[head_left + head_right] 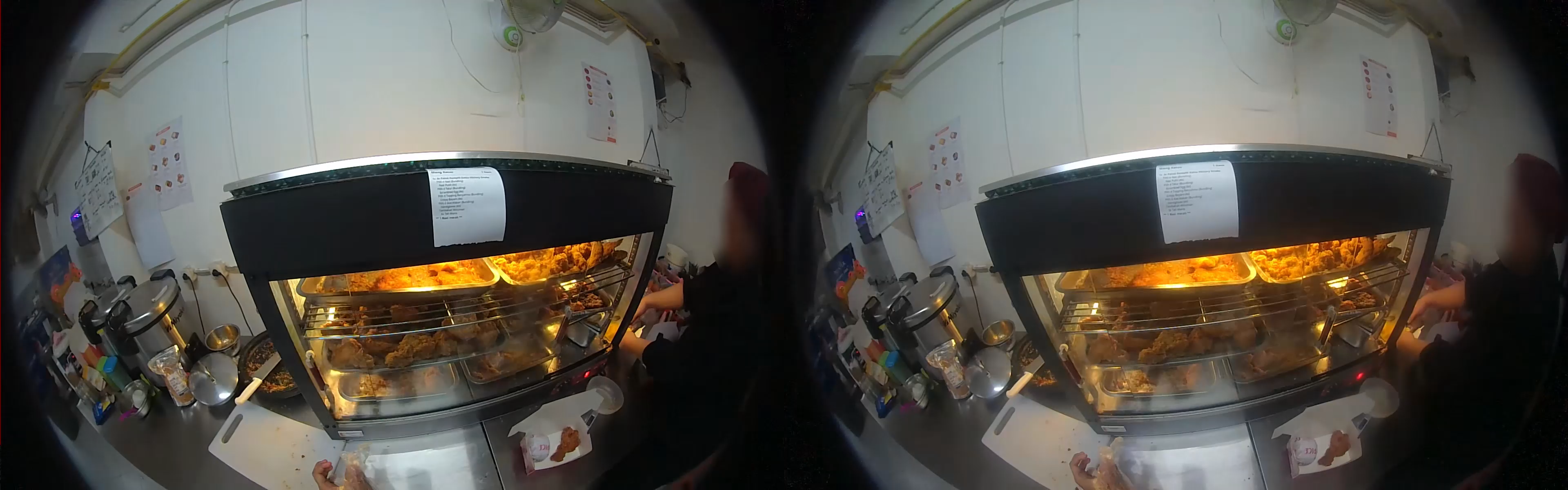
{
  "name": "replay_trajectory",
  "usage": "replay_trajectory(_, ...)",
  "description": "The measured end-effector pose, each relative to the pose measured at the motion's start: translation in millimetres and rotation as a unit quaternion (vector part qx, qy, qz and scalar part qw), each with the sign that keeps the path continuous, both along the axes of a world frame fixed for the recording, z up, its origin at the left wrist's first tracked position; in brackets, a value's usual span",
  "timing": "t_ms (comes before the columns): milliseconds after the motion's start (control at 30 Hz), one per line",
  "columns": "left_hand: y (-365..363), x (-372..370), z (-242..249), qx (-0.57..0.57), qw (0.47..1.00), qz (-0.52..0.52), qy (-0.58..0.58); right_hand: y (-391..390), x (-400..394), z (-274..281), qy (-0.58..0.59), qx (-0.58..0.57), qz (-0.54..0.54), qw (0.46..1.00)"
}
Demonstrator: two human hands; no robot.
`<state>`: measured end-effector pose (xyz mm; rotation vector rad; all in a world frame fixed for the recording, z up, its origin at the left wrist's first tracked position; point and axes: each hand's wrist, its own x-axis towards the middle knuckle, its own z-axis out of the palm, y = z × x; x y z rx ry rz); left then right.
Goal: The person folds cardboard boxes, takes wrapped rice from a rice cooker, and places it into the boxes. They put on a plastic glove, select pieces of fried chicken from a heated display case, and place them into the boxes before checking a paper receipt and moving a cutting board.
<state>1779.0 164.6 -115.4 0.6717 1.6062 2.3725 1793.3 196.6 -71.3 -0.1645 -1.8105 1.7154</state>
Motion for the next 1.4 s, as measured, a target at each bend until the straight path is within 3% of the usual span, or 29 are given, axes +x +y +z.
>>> replay_trajectory(100, 1.3, -25.0, -37.6, -0.007, 0.991, -0.077, -0.112, 3.5, 4.6, -6.1, -0.013, -0.001, -0.005, 1.0)
replay_trajectory(300, 9.1, -46.9, -17.4, 0.012, 0.976, -0.113, -0.185, 4.0, 19.4, -24.6, -0.044, -0.002, -0.022, 0.999)
replay_trajectory(500, 22.9, -113.4, 25.5, 0.14, 0.967, -0.102, -0.185, -3.7, 38.4, -48.6, -0.069, 0.011, -0.04, 0.997)
replay_trajectory(600, 46.0, -180.1, 40.8, 0.257, 0.949, -0.104, -0.152, -9.1, 50.6, -62.9, -0.074, 0.03, -0.052, 0.995)
replay_trajectory(700, 98.0, -269.7, 22.0, 0.311, 0.941, -0.085, -0.1, -18.1, 67.7, -84.8, -0.071, 0.056, -0.084, 0.992)
replay_trajectory(767, 163.9, -363.3, -29.2, 0.111, 0.991, 0.04, -0.062, -26.4, 83.1, -101.1, -0.08, 0.057, -0.127, 0.987)
replay_trajectory(900, 242.9, -408.2, -17.5, 0.0, 0.982, 0.189, 0.02, -34.2, 115.2, -107.4, -0.145, -0.06, -0.215, 0.964)
replay_trajectory(967, 263.3, -384.7, 11.9, -0.114, 0.967, 0.228, 0.007, -39.3, 130.8, -116.9, -0.216, -0.178, -0.239, 0.93)
replay_trajectory(1000, 251.6, -350.2, 46.7, -0.355, 0.897, 0.263, 0.002, -42.9, 136.7, -127.1, -0.188, -0.038, -0.309, 0.931)
replay_trajectory(1033, 231.1, -316.3, 72.0, -0.428, 0.872, 0.23, 0.065, -52.4, 133.3, -94.2, -0.175, -0.102, -0.395, 0.896)
replay_trajectory(1067, 246.0, -330.9, 41.1, -0.45, 0.855, 0.216, 0.14, -54.6, 135.4, -96.9, -0.17, -0.092, -0.42, 0.887)
replay_trajectory(1100, 228.3, -306.1, 67.4, -0.54, 0.801, 0.145, 0.215, -57.3, 138.2, -101.4, -0.165, -0.082, -0.443, 0.877)
replay_trajectory(1133, 245.3, -335.3, 35.5, -0.629, 0.671, 0.103, 0.379, -61.0, 139.0, -91.4, -0.167, -0.075, -0.454, 0.872)
replay_trajectory(1233, 263.9, -357.8, 2.0, -0.51, 0.756, -0.037, 0.408, -73.2, 136.8, -69.1, -0.155, -0.128, -0.448, 0.871)
replay_trajectory(1333, 266.8, -350.0, 11.9, -0.489, 0.789, -0.049, 0.37, -85.7, 131.4, -83.5, -0.165, -0.131, -0.429, 0.878)
replay_trajectory(1400, 260.9, -338.6, 18.6, -0.408, 0.876, -0.076, 0.244, -91.9, 124.9, -91.6, -0.171, -0.118, -0.404, 0.891)
